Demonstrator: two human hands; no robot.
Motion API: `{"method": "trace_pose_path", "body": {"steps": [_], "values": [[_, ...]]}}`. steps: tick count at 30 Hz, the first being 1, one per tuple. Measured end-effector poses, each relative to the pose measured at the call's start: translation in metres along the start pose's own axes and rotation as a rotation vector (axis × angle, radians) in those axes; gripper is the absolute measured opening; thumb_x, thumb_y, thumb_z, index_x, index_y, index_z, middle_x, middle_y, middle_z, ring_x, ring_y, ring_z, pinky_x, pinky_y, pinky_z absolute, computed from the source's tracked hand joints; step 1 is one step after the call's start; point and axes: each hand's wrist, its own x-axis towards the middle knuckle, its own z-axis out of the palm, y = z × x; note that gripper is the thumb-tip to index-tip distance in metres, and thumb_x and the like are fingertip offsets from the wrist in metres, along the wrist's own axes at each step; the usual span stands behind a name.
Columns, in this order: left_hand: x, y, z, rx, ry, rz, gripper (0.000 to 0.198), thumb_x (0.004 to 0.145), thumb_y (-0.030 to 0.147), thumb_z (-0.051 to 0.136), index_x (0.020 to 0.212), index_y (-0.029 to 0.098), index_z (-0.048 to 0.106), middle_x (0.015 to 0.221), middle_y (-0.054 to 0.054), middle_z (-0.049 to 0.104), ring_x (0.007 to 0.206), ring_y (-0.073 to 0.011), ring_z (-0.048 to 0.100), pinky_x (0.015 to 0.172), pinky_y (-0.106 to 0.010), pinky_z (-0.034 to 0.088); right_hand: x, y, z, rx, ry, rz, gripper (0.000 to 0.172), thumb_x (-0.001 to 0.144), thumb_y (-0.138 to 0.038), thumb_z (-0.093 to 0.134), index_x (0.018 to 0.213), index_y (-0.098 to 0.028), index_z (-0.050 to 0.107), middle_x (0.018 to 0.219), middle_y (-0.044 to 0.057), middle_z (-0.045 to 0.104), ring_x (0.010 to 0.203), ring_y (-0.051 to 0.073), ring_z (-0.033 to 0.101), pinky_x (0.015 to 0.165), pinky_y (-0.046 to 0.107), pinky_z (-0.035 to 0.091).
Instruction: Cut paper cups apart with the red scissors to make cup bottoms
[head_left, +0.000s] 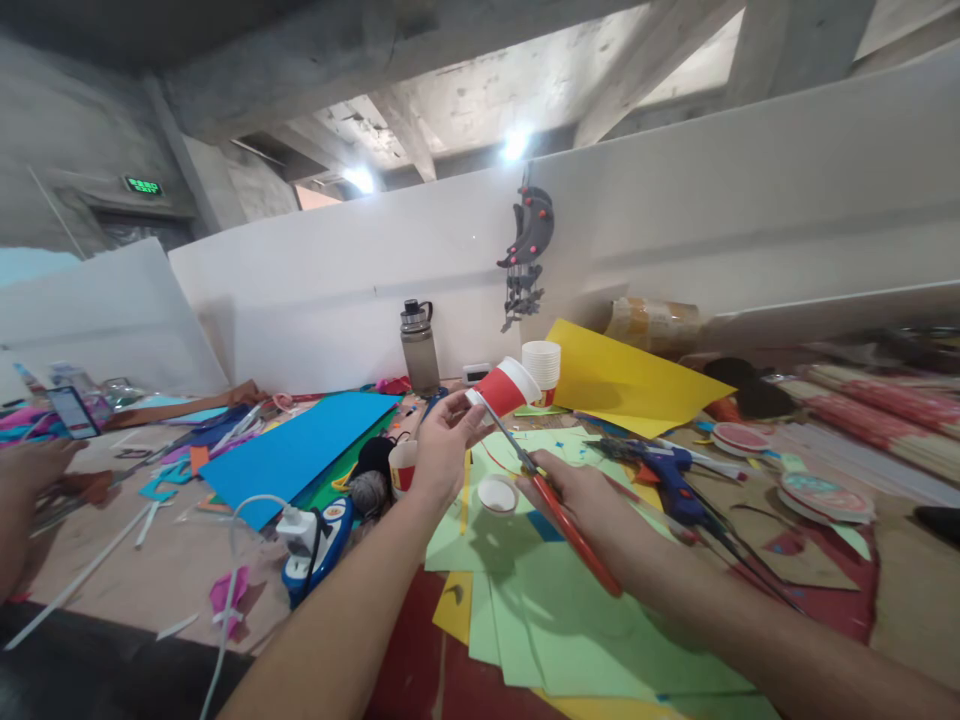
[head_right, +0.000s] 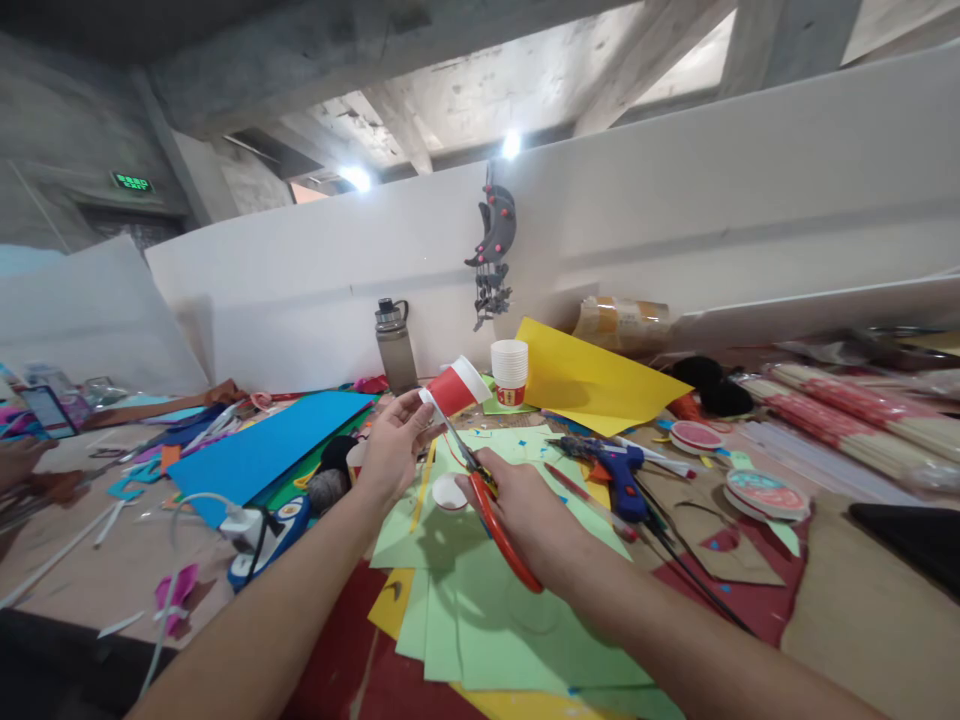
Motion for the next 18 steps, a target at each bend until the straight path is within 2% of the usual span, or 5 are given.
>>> {"method": "trace_pose_path", "body": {"steps": [3,9,18], "values": [[0.001,-0.002,-0.002,0.01,-0.001,0.019,0.04,0.063,0.03,0.078,0.097,0.015,0.062,0.102,-0.007,0.065,0.09,-0.018,0.063,0.079,-0.036,0.055,-0.002,-0.004,-0.001,0.012,-0.008,0.016,0.036,0.087,-0.052,0.041,0.088,-0.021,0.059,0.072,0.005,0.067,0.064,0.019,0.059,0.057,0.026,0.037],[0.0,-0.007,-0.002,0.082,-0.037,0.08,0.041,0.065,0.03,0.076,0.1,0.017,0.061,0.103,-0.007,0.064,0.094,-0.0194,0.062,0.081,-0.038,0.053,-0.003,-0.007,-0.001,0.113,-0.013,0.007,0.025,0.086,-0.043,0.045,0.092,-0.021,0.056,0.082,0.004,0.068,0.07,0.018,0.059,0.062,0.027,0.04],[0.002,-0.009,-0.003,0.147,-0.056,0.138,0.043,0.066,0.032,0.075,0.104,0.018,0.06,0.106,-0.009,0.066,0.097,-0.0216,0.062,0.082,-0.036,0.051,0.002,0.004,0.002,0.053,-0.006,0.0,0.033,0.087,-0.05,0.041,0.088,-0.021,0.057,0.074,0.003,0.067,0.066,0.019,0.059,0.059,0.027,0.039]]}}
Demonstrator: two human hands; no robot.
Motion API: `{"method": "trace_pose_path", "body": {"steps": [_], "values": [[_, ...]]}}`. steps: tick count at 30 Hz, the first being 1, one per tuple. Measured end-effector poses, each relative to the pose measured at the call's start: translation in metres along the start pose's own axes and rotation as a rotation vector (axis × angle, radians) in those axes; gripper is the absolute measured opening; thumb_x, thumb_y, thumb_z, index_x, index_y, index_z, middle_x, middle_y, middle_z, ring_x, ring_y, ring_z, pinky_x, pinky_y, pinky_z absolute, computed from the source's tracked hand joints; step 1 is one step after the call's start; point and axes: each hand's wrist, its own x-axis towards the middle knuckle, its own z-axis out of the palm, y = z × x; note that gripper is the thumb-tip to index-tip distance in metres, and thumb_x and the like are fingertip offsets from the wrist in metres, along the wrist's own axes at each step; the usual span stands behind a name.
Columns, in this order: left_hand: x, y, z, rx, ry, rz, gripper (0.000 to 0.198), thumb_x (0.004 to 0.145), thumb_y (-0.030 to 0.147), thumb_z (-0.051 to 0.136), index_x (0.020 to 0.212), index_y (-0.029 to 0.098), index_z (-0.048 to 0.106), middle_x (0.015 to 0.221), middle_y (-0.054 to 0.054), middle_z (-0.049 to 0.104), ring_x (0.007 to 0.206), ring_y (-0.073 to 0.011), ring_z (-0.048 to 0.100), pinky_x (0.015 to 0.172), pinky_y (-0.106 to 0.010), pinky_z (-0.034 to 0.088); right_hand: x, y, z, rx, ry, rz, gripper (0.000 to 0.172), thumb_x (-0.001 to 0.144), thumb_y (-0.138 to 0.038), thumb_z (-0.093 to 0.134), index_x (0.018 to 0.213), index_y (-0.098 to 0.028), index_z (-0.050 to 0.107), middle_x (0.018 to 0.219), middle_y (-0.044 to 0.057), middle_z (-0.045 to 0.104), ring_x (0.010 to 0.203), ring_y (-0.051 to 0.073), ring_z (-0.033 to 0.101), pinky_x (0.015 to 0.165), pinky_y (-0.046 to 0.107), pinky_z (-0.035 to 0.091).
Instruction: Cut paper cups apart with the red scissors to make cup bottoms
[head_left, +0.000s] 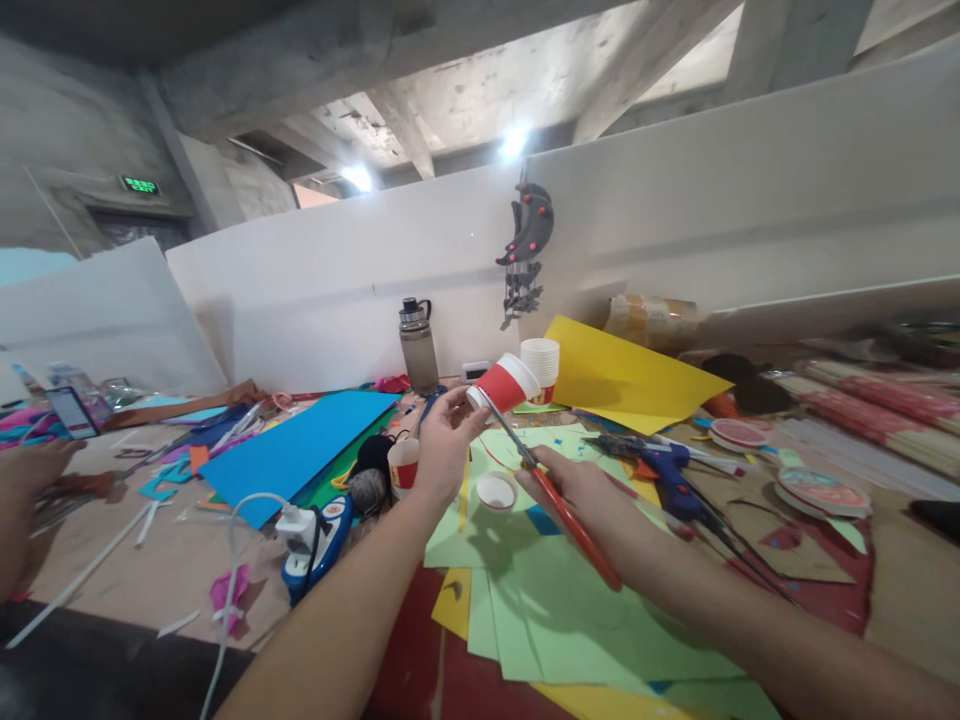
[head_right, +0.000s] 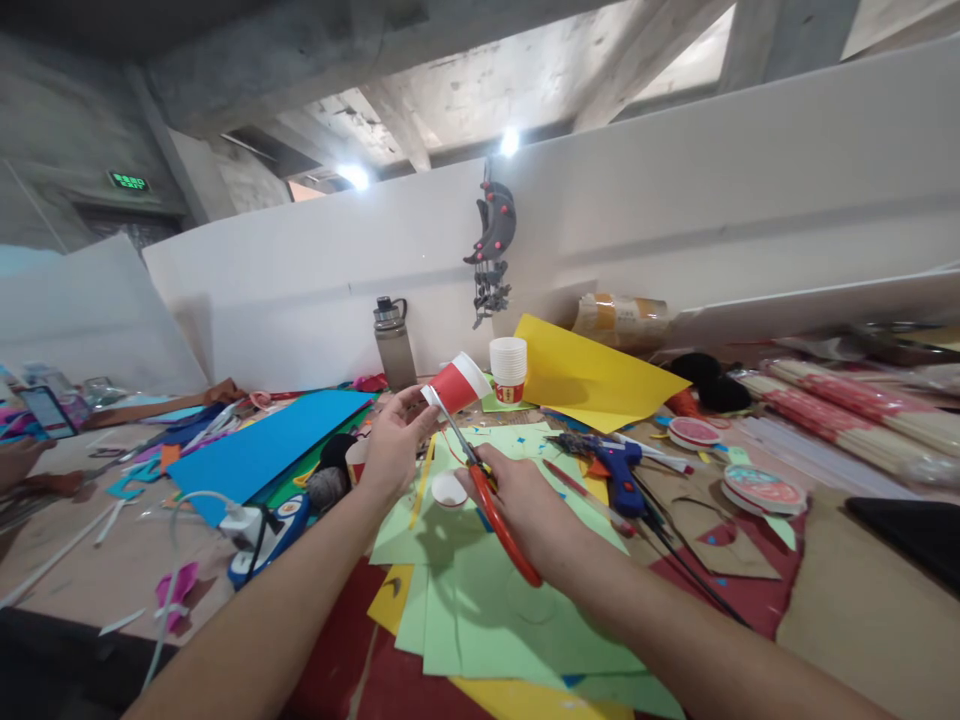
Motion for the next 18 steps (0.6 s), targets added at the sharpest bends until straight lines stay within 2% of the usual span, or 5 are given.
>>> {"method": "trace_pose_path", "body": {"steps": [6,11,18], "values": [[0.0011,0.0004,-0.0056,0.119,-0.021,0.051,0.043,0.069,0.028,0.073,0.108,0.017,0.059,0.112,-0.011,0.064,0.103,-0.0218,0.06,0.092,-0.037,0.045,-0.0043,-0.0096,-0.0058,0.027,0.004,-0.012,0.026,0.087,-0.044,0.044,0.088,-0.022,0.057,0.072,0.001,0.066,0.063,0.017,0.057,0.059,0.026,0.038],[0.0006,0.0049,-0.0051,0.168,-0.033,0.069,0.043,0.066,0.026,0.075,0.106,0.017,0.061,0.112,-0.012,0.064,0.104,-0.0228,0.06,0.092,-0.037,0.044,-0.0039,-0.0092,-0.0058,0.025,0.014,0.031,0.027,0.085,-0.045,0.045,0.088,-0.021,0.058,0.072,0.001,0.066,0.063,0.017,0.057,0.056,0.026,0.038],[0.0019,0.0047,-0.0083,0.243,-0.051,0.096,0.042,0.068,0.025,0.073,0.108,0.018,0.06,0.115,-0.012,0.063,0.107,-0.0234,0.06,0.092,-0.037,0.045,-0.0014,-0.0066,-0.0056,0.042,0.01,0.055,0.026,0.085,-0.041,0.044,0.086,-0.021,0.061,0.079,0.004,0.07,0.069,0.019,0.061,0.06,0.027,0.041]]}}
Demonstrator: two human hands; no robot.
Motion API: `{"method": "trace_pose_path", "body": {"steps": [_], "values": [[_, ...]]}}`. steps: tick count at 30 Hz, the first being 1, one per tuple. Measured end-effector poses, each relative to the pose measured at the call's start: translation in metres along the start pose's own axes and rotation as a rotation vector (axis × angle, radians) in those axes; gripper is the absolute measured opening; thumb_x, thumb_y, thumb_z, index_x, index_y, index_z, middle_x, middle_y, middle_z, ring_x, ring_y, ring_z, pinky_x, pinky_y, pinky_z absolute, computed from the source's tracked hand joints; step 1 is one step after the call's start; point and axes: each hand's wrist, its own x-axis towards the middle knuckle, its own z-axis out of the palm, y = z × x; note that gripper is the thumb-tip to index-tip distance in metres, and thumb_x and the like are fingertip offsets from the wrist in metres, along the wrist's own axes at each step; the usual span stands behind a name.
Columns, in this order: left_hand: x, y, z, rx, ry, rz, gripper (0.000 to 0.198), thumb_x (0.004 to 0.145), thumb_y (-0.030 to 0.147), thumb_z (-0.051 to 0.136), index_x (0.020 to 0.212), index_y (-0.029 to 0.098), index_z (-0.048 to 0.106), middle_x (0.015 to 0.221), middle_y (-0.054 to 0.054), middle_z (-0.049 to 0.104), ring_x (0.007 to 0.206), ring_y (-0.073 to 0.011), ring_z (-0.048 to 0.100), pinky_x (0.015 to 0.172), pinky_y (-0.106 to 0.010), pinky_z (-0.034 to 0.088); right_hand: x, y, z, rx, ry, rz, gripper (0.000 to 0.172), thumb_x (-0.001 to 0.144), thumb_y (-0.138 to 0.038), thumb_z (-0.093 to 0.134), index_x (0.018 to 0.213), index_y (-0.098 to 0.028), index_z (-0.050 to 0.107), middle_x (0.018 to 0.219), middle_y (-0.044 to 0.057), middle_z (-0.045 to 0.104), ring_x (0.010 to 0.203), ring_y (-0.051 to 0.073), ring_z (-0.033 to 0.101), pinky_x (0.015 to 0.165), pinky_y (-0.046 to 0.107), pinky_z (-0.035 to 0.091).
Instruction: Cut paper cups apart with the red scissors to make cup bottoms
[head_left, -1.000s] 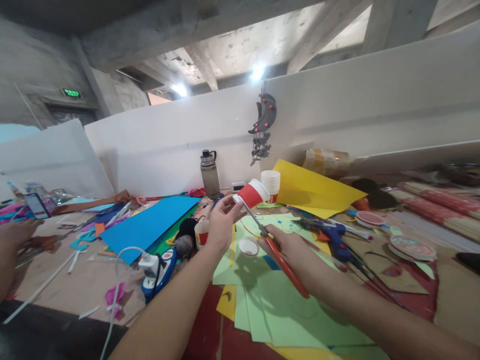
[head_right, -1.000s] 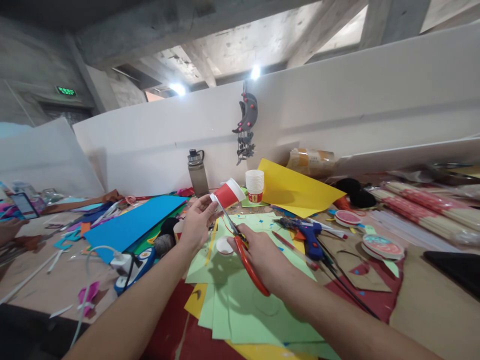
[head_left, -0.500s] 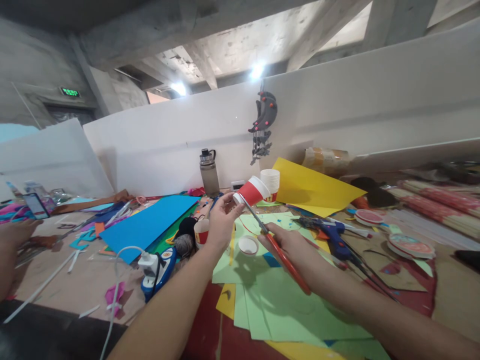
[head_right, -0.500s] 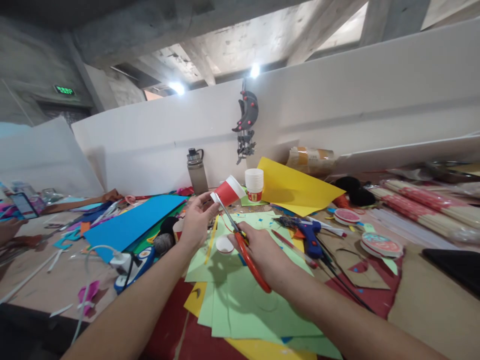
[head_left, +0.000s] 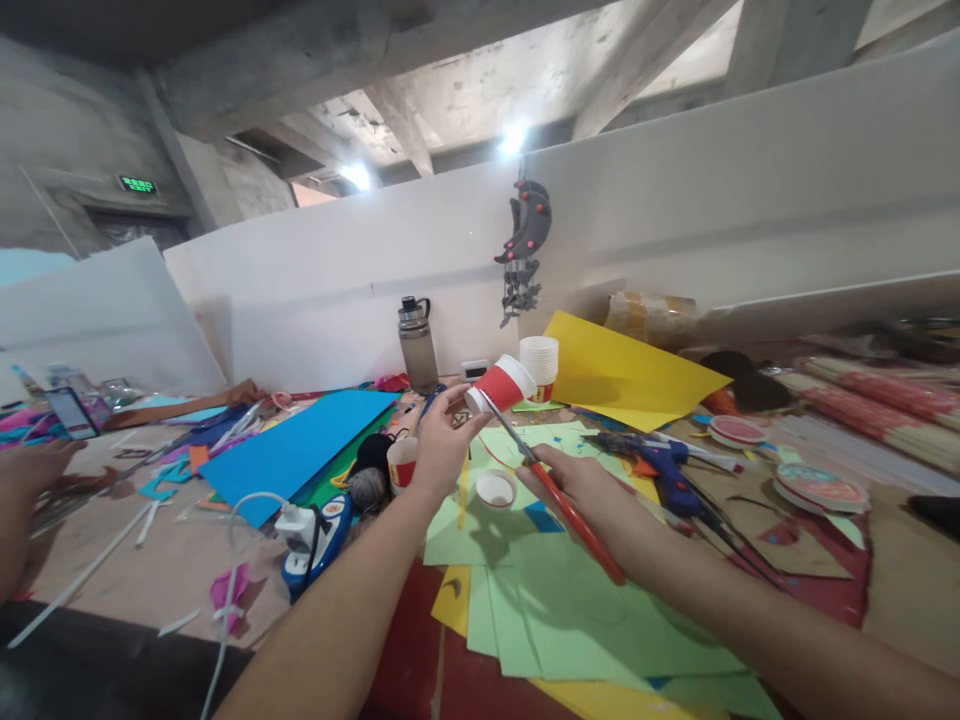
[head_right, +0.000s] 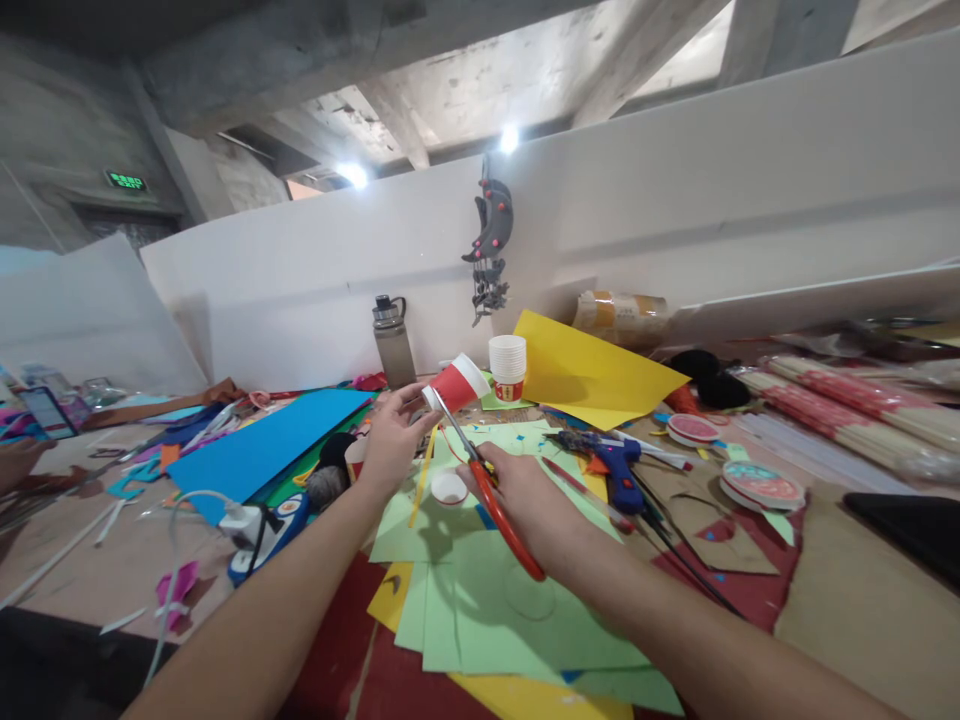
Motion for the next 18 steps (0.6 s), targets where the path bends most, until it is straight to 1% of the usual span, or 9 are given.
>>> {"method": "trace_pose_path", "body": {"steps": [3,7,9,12,15,18], "values": [[0.0,-0.0033,-0.0015,0.039,-0.003,0.0,0.042,0.07,0.025,0.072,0.109,0.018,0.058,0.115,-0.012,0.063,0.107,-0.0232,0.06,0.091,-0.037,0.046,0.0003,0.0002,0.0002,-0.034,-0.002,0.003,0.027,0.085,-0.042,0.044,0.084,-0.021,0.06,0.078,0.004,0.07,0.069,0.019,0.062,0.061,0.027,0.041],[-0.0008,-0.0041,-0.0014,0.08,-0.015,-0.008,0.041,0.07,0.024,0.071,0.109,0.019,0.059,0.114,-0.011,0.063,0.106,-0.0231,0.06,0.089,-0.037,0.047,0.001,0.0011,0.0011,-0.048,-0.005,-0.008,0.032,0.086,-0.048,0.043,0.091,-0.021,0.06,0.08,0.006,0.07,0.07,0.02,0.062,0.06,0.027,0.041],[-0.0013,-0.0033,-0.0007,0.093,-0.024,-0.007,0.04,0.069,0.022,0.071,0.108,0.02,0.06,0.112,-0.011,0.064,0.105,-0.023,0.06,0.088,-0.036,0.047,0.0012,0.0002,0.0009,-0.079,0.0,0.028,0.032,0.085,-0.049,0.044,0.09,-0.021,0.06,0.079,0.006,0.07,0.069,0.021,0.063,0.06,0.028,0.041],[-0.0019,-0.0039,0.001,0.077,-0.023,-0.025,0.041,0.067,0.02,0.072,0.106,0.019,0.062,0.112,-0.01,0.064,0.105,-0.0231,0.06,0.089,-0.037,0.047,0.0009,-0.0036,-0.0014,-0.073,0.0,0.09,0.026,0.085,-0.043,0.045,0.085,-0.022,0.061,0.076,0.006,0.07,0.068,0.021,0.063,0.058,0.027,0.04],[-0.0019,-0.0074,0.003,-0.007,-0.022,-0.079,0.042,0.064,0.02,0.075,0.105,0.018,0.062,0.11,-0.011,0.064,0.103,-0.0227,0.06,0.091,-0.037,0.046,0.0027,-0.0038,-0.0045,-0.05,-0.009,0.111,0.024,0.084,-0.039,0.045,0.081,-0.022,0.06,0.074,0.005,0.07,0.066,0.02,0.063,0.056,0.026,0.039],[-0.0005,-0.0097,0.0032,-0.217,0.045,-0.179,0.038,0.067,0.023,0.073,0.102,0.018,0.061,0.104,-0.008,0.065,0.097,-0.0201,0.061,0.087,-0.038,0.049,0.0089,0.0052,-0.0067,-0.121,-0.035,0.138,0.028,0.085,-0.044,0.044,0.082,-0.02,0.06,0.075,0.006,0.069,0.066,0.02,0.062,0.055,0.026,0.039]]}}
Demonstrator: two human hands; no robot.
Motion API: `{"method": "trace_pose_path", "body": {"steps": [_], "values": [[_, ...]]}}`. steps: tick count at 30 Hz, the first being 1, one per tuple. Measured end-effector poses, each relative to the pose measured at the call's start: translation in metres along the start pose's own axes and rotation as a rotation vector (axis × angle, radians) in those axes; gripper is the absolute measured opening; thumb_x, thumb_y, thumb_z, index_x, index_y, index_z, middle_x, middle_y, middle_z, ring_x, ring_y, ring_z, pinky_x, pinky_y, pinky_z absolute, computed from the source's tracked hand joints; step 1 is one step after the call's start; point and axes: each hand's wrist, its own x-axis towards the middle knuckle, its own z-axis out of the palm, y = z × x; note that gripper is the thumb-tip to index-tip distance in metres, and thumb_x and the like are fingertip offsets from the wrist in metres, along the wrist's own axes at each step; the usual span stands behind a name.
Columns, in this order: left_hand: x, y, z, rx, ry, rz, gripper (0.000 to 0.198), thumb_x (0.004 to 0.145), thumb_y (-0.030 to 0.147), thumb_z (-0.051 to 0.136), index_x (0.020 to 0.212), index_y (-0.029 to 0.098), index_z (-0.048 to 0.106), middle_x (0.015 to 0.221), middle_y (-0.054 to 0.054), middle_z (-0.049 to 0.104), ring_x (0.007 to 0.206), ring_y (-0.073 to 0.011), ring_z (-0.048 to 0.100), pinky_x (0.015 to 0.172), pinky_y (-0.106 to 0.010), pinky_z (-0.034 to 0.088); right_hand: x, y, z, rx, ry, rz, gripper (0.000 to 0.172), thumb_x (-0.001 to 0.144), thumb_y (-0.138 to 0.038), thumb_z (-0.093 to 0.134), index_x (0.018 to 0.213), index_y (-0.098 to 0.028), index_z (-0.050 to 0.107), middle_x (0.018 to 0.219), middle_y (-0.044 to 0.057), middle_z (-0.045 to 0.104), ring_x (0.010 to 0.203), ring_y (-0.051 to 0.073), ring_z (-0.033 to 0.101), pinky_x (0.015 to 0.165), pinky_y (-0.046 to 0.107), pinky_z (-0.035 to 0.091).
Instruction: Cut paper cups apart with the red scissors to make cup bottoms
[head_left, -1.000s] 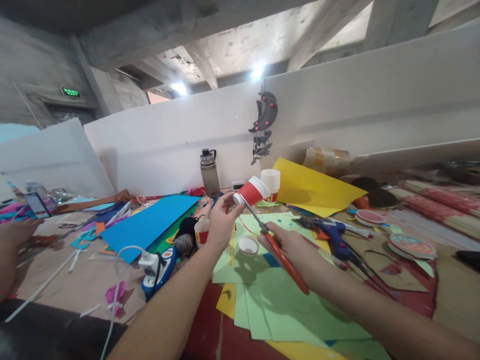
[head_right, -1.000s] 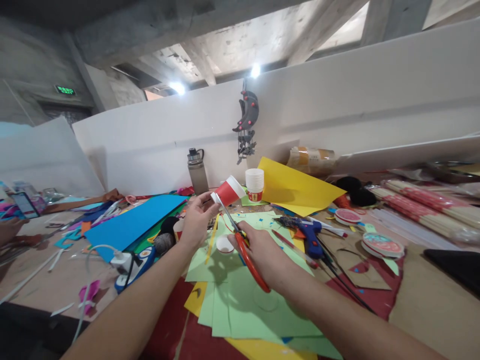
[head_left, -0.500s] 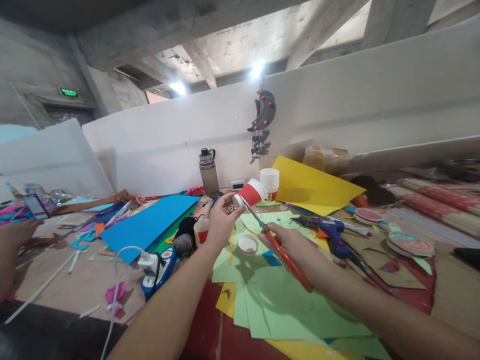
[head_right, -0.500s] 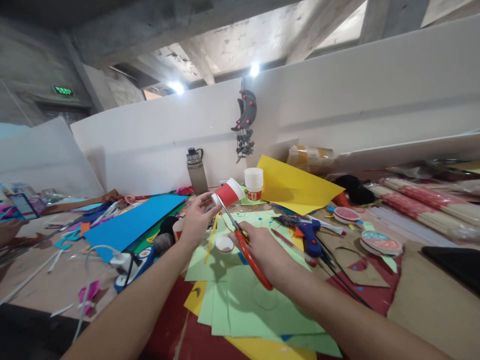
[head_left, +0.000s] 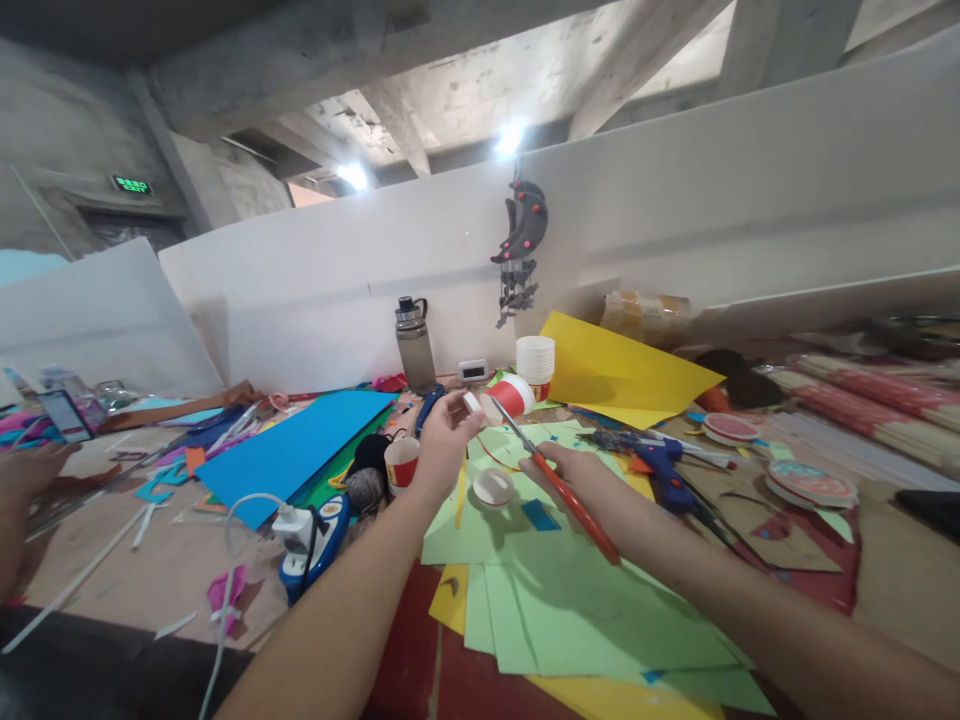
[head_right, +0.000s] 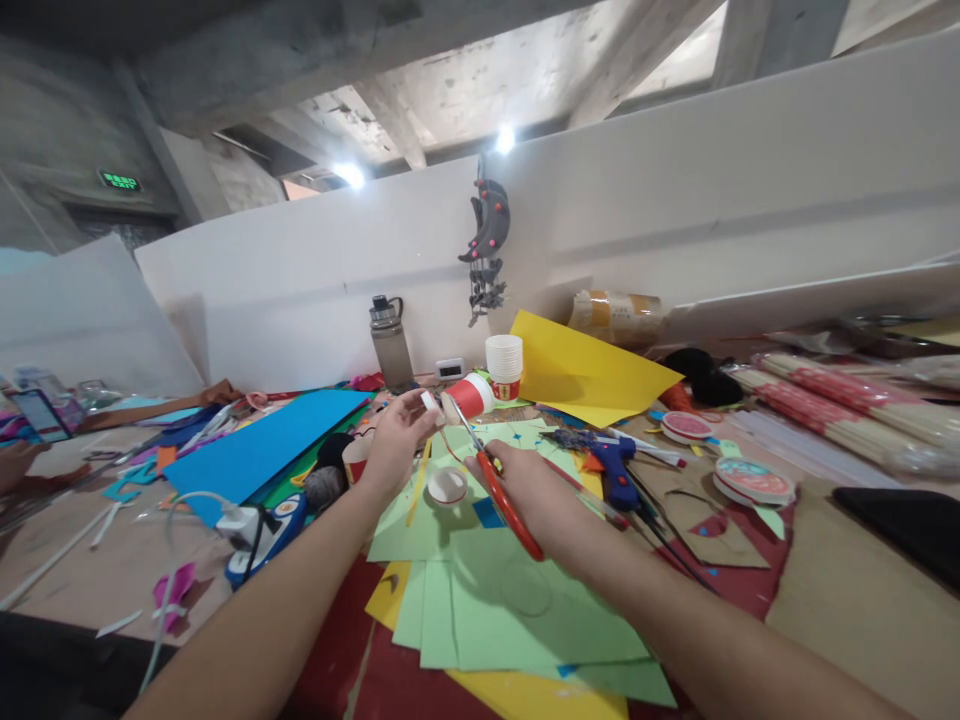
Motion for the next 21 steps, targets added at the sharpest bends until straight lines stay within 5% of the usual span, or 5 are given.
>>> {"method": "trace_pose_path", "body": {"steps": [5,9,15,21], "values": [[0.003,0.007,-0.004,-0.427,0.086,-0.228,0.02,0.075,0.023,0.06,0.094,0.015,0.06,0.086,-0.007,0.068,0.087,-0.0206,0.065,0.081,-0.038,0.053,0.01,0.016,0.0,-0.347,-0.018,0.03,0.029,0.086,-0.039,0.044,0.094,-0.018,0.062,0.091,0.013,0.07,0.082,0.025,0.065,0.062,0.029,0.039],[0.003,0.013,-0.005,-0.574,0.059,-0.398,0.025,0.076,0.02,0.049,0.097,0.012,0.061,0.089,-0.014,0.069,0.089,-0.0254,0.066,0.07,-0.037,0.055,0.008,0.02,0.0,-0.496,-0.045,0.056,0.029,0.086,-0.035,0.042,0.104,-0.02,0.059,0.093,0.014,0.069,0.083,0.028,0.065,0.057,0.029,0.037],[0.003,0.017,-0.007,-0.602,0.086,-0.428,0.026,0.079,0.025,0.048,0.097,0.012,0.061,0.088,-0.014,0.069,0.085,-0.0265,0.067,0.058,-0.032,0.055,0.005,0.019,-0.002,-0.492,-0.091,0.061,0.031,0.088,-0.035,0.038,0.108,-0.019,0.056,0.092,0.014,0.069,0.081,0.027,0.066,0.057,0.03,0.039],[0.005,0.014,-0.009,-0.474,0.163,-0.379,0.014,0.079,0.02,0.058,0.09,0.012,0.06,0.081,-0.01,0.068,0.071,-0.0177,0.067,0.051,-0.021,0.051,0.001,0.016,-0.014,-0.485,-0.163,0.043,0.036,0.087,-0.039,0.041,0.102,-0.018,0.065,0.1,0.016,0.069,0.089,0.029,0.066,0.069,0.034,0.045]]}}
